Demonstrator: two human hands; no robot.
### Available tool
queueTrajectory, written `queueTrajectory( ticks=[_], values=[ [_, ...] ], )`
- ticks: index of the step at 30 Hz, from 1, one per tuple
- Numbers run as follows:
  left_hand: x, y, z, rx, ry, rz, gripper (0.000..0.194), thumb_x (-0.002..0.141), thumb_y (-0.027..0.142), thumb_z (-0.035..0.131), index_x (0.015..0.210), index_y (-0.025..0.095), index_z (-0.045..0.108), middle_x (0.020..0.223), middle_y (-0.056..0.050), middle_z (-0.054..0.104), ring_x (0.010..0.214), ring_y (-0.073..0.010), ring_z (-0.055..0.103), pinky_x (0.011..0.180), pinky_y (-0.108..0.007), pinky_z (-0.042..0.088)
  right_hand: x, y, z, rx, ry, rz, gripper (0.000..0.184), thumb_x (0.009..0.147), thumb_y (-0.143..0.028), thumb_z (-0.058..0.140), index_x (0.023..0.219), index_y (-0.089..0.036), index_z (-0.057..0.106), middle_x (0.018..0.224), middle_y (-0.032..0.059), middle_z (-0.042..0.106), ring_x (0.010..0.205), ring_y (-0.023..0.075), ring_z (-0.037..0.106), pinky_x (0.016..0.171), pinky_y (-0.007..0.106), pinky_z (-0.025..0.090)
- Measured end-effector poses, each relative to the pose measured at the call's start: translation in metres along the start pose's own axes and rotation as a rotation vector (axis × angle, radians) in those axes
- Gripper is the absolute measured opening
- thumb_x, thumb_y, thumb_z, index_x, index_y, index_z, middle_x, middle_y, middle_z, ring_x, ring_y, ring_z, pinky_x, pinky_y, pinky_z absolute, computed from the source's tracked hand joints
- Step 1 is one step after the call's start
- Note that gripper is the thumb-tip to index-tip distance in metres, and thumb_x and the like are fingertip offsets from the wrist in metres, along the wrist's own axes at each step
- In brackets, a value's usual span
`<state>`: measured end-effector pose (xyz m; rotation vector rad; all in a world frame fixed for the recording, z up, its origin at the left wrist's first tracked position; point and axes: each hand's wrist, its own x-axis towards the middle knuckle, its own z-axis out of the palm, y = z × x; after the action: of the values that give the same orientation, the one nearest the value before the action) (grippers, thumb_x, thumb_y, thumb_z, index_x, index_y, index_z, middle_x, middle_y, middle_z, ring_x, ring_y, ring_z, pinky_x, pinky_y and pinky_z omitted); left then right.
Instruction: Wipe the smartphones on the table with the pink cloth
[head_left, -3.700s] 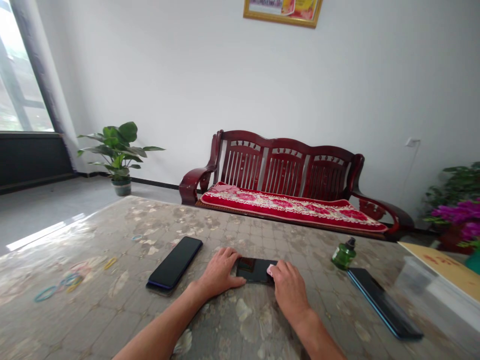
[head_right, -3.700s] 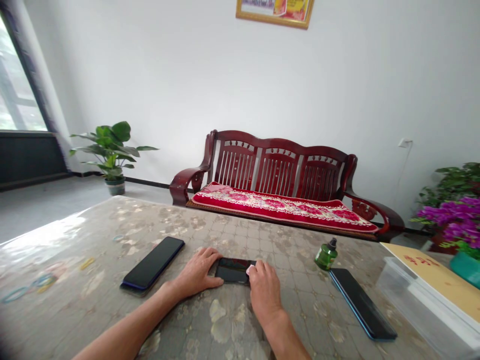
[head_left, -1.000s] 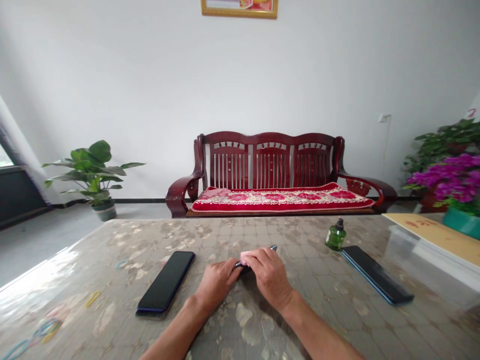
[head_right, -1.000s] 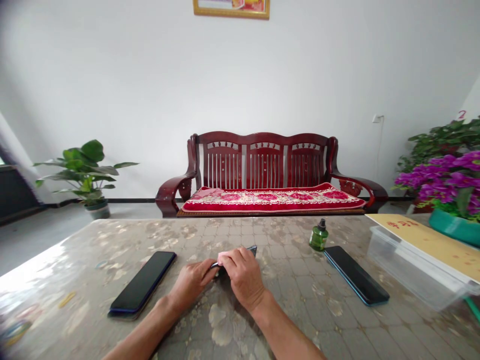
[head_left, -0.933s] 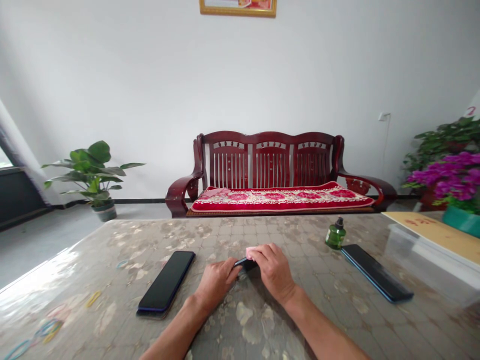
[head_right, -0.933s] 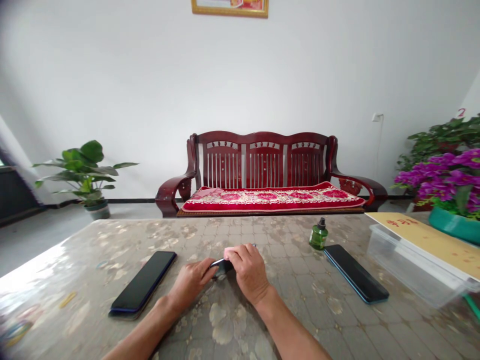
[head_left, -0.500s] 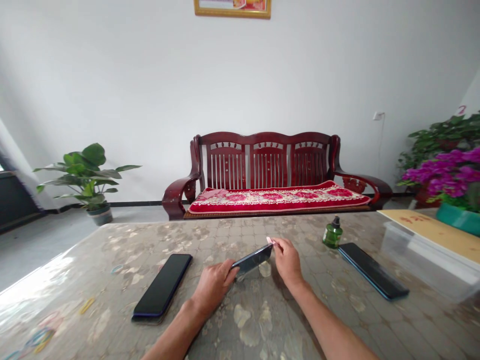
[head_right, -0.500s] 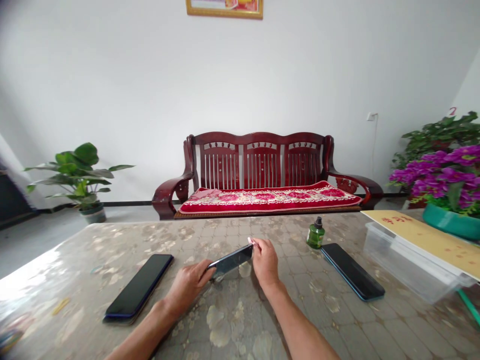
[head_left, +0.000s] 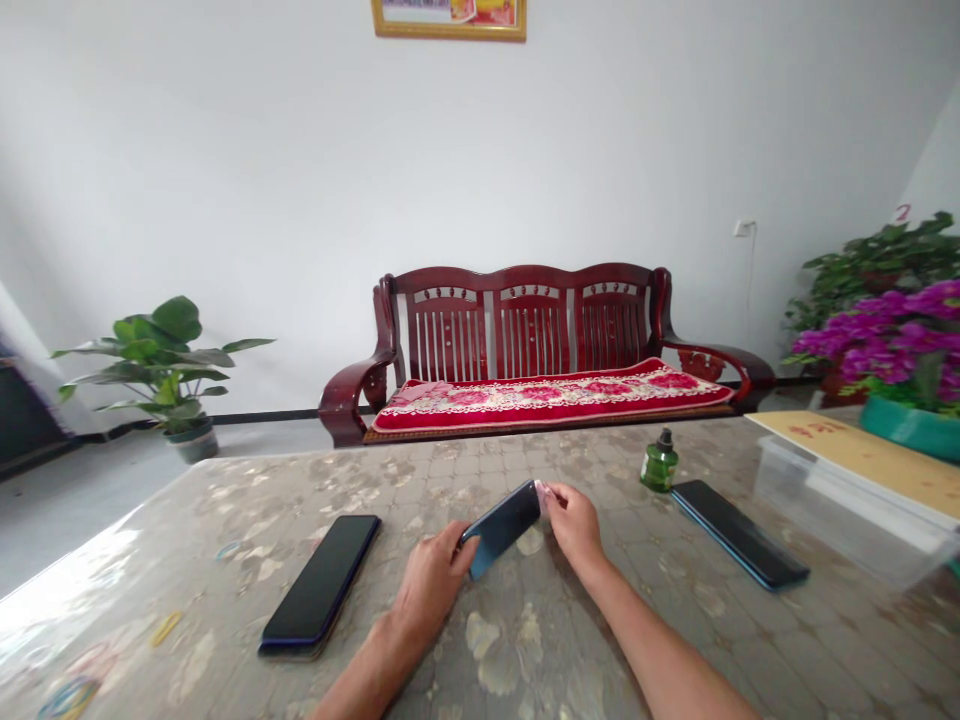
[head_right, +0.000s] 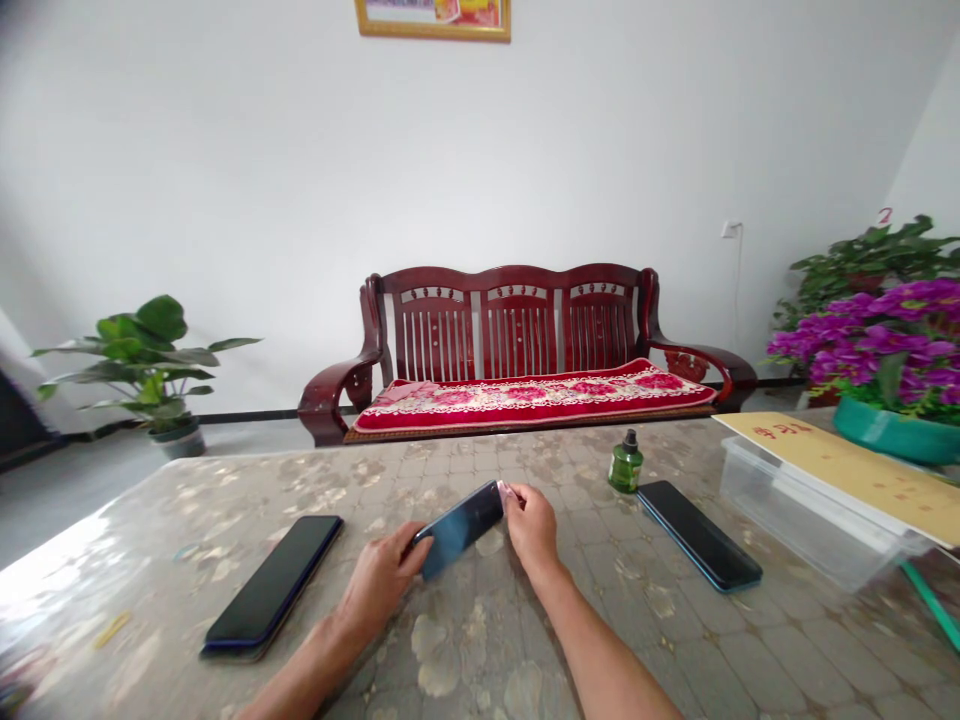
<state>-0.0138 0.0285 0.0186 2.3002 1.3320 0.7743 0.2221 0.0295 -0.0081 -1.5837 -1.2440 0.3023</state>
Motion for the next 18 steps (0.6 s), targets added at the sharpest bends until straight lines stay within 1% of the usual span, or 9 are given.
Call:
queueTrajectory(
  ticks=[2, 4, 6, 9, 12, 14, 16, 18],
  values=[
    [0.000, 0.002, 0.005, -0.078, 0.019, -0.041, 0.024, 0.091, 0.031, 0.048, 0.101, 0.022, 0.068, 0.075, 0.000, 0.071, 0.068, -0.0178, 0.067, 0.061, -0.023, 0.044, -0.001, -0.002, 0.001, 0.009, 0.008, -0.021, 0.040, 0.089, -0.049, 0.046, 0.093, -0.021, 0.074, 0.093, 0.0074, 0.074, 0.087, 0.0223, 0.067, 0.077, 0.030, 0.049],
    [0.001, 0.001, 0.010, -0.138, 0.025, -0.088, 0.030, 0.088, 0.031, 0.049, 0.108, 0.020, 0.068, 0.081, -0.001, 0.074, 0.070, -0.0191, 0.067, 0.064, -0.025, 0.047, -0.002, -0.003, 0.003, 0.000, -0.003, -0.042, 0.038, 0.088, -0.049, 0.048, 0.091, -0.022, 0.075, 0.092, 0.0064, 0.074, 0.087, 0.0215, 0.067, 0.076, 0.030, 0.049],
    [0.000, -0.002, 0.015, -0.188, -0.003, -0.128, 0.034, 0.086, 0.031, 0.051, 0.112, 0.019, 0.068, 0.085, -0.002, 0.075, 0.069, -0.0198, 0.067, 0.063, -0.026, 0.048, -0.004, -0.004, 0.005, -0.022, -0.014, -0.059, 0.034, 0.088, -0.046, 0.049, 0.089, -0.024, 0.075, 0.090, 0.0054, 0.074, 0.084, 0.0210, 0.067, 0.074, 0.029, 0.048],
    [-0.004, -0.002, 0.018, -0.261, -0.062, -0.144, 0.038, 0.083, 0.029, 0.055, 0.117, 0.018, 0.067, 0.089, -0.002, 0.074, 0.072, -0.0207, 0.066, 0.066, -0.027, 0.049, -0.003, -0.004, 0.007, -0.069, -0.006, -0.084, 0.029, 0.088, -0.038, 0.049, 0.090, -0.025, 0.075, 0.091, 0.0055, 0.073, 0.087, 0.0211, 0.065, 0.076, 0.030, 0.048],
    [-0.010, 0.002, 0.017, -0.305, -0.127, -0.093, 0.050, 0.075, 0.020, 0.061, 0.125, 0.019, 0.062, 0.098, -0.003, 0.073, 0.079, -0.0208, 0.066, 0.071, -0.027, 0.050, -0.002, -0.003, 0.009, -0.109, -0.010, -0.109, 0.026, 0.087, -0.030, 0.049, 0.092, -0.025, 0.074, 0.093, 0.0051, 0.072, 0.088, 0.0207, 0.065, 0.077, 0.030, 0.047],
    [-0.013, 0.005, 0.015, -0.274, -0.158, -0.036, 0.056, 0.071, 0.015, 0.064, 0.127, 0.019, 0.061, 0.103, -0.005, 0.071, 0.083, -0.0208, 0.065, 0.073, -0.027, 0.050, -0.002, -0.004, 0.010, -0.131, -0.026, -0.132, 0.025, 0.086, -0.025, 0.049, 0.092, -0.026, 0.074, 0.094, 0.0042, 0.071, 0.088, 0.0202, 0.065, 0.077, 0.029, 0.047],
    [-0.016, 0.007, 0.015, -0.199, -0.168, 0.021, 0.054, 0.071, 0.013, 0.066, 0.125, 0.020, 0.064, 0.102, -0.006, 0.069, 0.086, -0.0213, 0.064, 0.076, -0.028, 0.049, -0.002, -0.005, 0.009, -0.148, -0.049, -0.159, 0.025, 0.085, -0.022, 0.050, 0.092, -0.027, 0.074, 0.094, 0.0031, 0.071, 0.088, 0.0198, 0.066, 0.076, 0.028, 0.047],
    [-0.017, 0.009, 0.014, -0.124, -0.188, 0.077, 0.048, 0.075, 0.015, 0.066, 0.122, 0.022, 0.065, 0.097, -0.005, 0.068, 0.087, -0.0212, 0.064, 0.077, -0.028, 0.049, -0.003, -0.006, 0.008, -0.167, -0.077, -0.194, 0.025, 0.086, -0.021, 0.050, 0.091, -0.028, 0.073, 0.093, 0.0024, 0.071, 0.087, 0.0196, 0.066, 0.076, 0.028, 0.047]
  ],
)
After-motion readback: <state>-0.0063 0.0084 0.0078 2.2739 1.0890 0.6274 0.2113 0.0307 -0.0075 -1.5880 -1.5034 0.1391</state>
